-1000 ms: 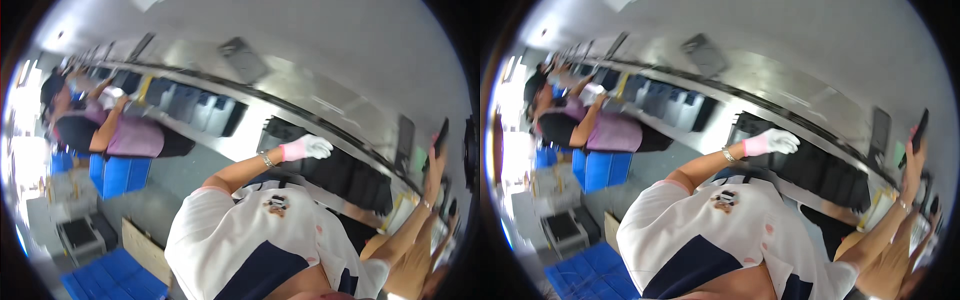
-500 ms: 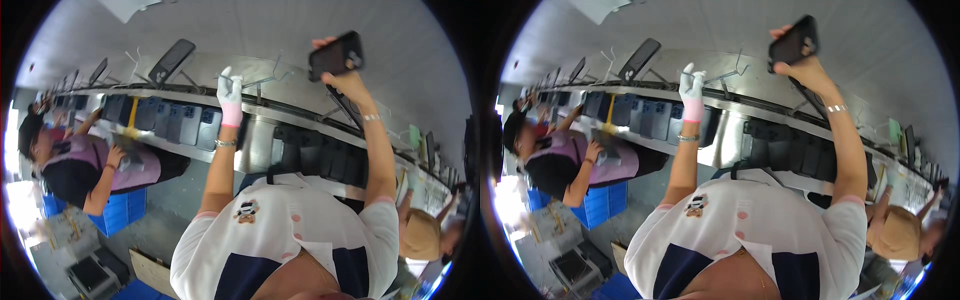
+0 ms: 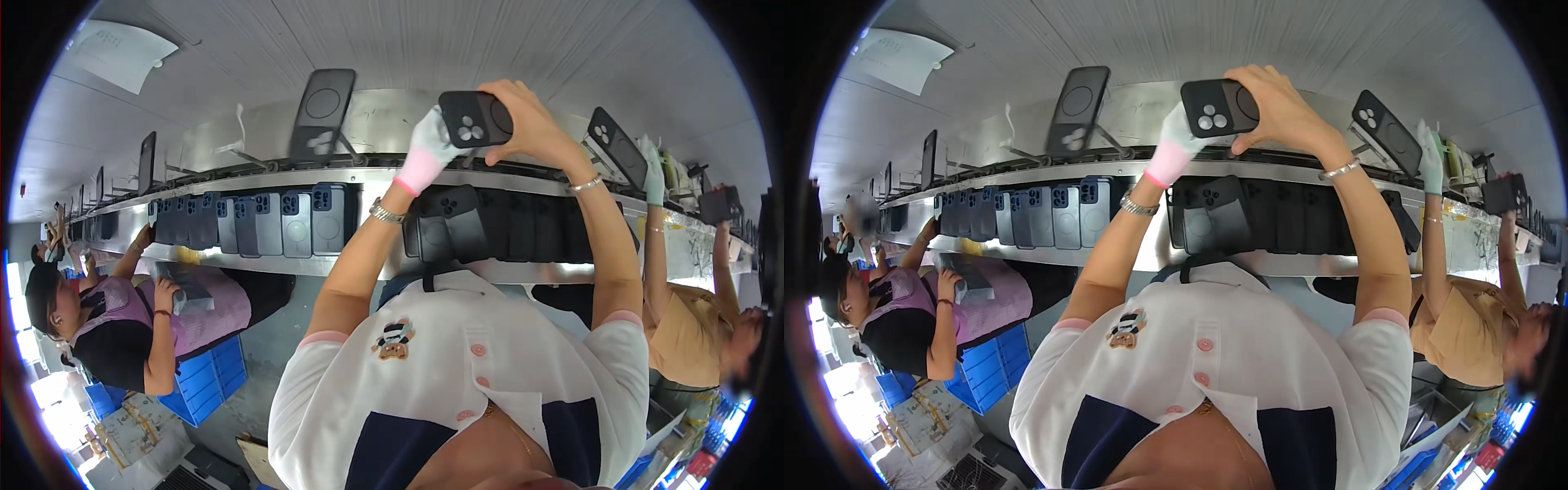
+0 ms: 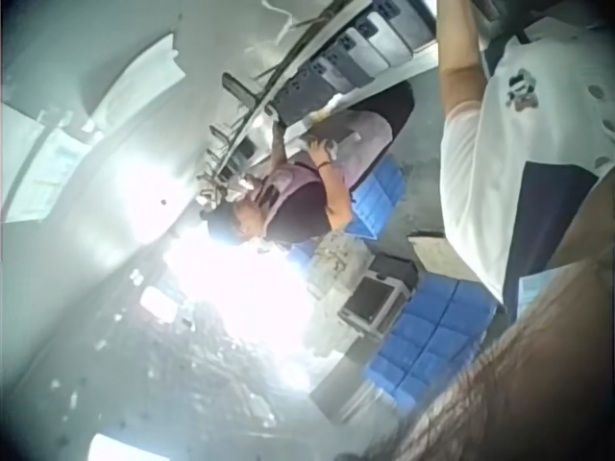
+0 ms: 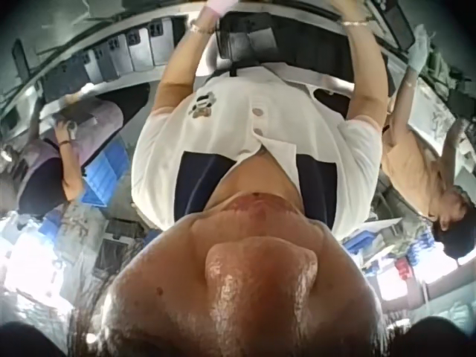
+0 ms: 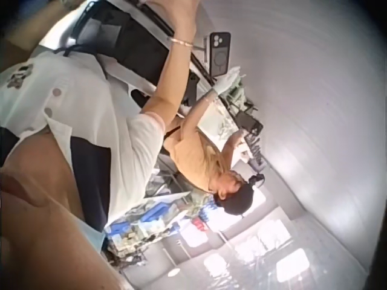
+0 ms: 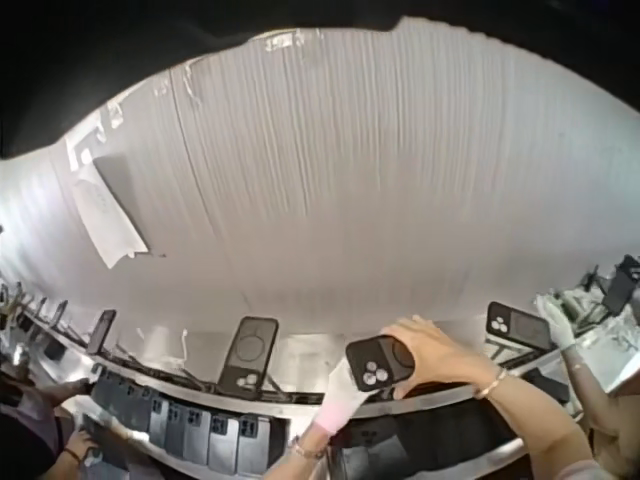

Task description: The person takes phone cases off the overhead rack hooks and places them onto the workstation table.

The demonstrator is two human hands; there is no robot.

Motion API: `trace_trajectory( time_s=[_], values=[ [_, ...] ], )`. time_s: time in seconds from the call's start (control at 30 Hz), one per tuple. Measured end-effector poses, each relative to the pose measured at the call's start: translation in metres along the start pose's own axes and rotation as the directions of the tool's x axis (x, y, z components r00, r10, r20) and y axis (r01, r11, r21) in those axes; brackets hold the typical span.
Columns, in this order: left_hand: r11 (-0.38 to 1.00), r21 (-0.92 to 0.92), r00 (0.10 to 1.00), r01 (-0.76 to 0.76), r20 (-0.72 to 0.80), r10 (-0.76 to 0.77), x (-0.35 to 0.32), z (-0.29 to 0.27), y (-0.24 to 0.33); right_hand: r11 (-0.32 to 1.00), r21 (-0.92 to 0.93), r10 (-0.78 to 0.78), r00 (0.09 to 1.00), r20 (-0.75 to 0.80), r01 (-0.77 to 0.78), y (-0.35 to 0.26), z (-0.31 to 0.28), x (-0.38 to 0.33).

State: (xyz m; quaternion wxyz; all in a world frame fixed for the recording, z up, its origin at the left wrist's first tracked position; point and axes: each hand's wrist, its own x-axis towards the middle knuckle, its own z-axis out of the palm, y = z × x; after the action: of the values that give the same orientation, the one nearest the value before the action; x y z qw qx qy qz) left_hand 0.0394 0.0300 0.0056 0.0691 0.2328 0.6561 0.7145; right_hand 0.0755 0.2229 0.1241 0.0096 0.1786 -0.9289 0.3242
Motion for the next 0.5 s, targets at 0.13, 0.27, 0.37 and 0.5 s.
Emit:
trace_trajectory(
  time_s=[0.13,0.27,0.37,0.5],
  values=[
    [0.991,0.126,0.998,-0.034,0.058,0.026,0.014,0.055,-0.011,0.944,-0.330,0.048,0.992,0.117,-0.007,0.031,-0.014,-0.017],
    [0.993,0.091,0.992,0.077,0.093,-0.086,0.006,0.087,-0.012,0.907,-0.414,0.085,0.996,0.000,-0.077,0.064,-0.036,-0.061],
    [0.967,0.011,0.941,0.256,0.227,-0.252,-0.029,0.063,-0.032,0.877,-0.463,-0.062,0.924,-0.378,-0.130,0.061,-0.023,-0.107],
    [0.953,0.032,0.953,0.302,0.024,-0.303,-0.102,-0.012,-0.048,0.956,-0.184,0.094,0.833,-0.545,-0.229,0.022,0.067,-0.163]
  ],
)
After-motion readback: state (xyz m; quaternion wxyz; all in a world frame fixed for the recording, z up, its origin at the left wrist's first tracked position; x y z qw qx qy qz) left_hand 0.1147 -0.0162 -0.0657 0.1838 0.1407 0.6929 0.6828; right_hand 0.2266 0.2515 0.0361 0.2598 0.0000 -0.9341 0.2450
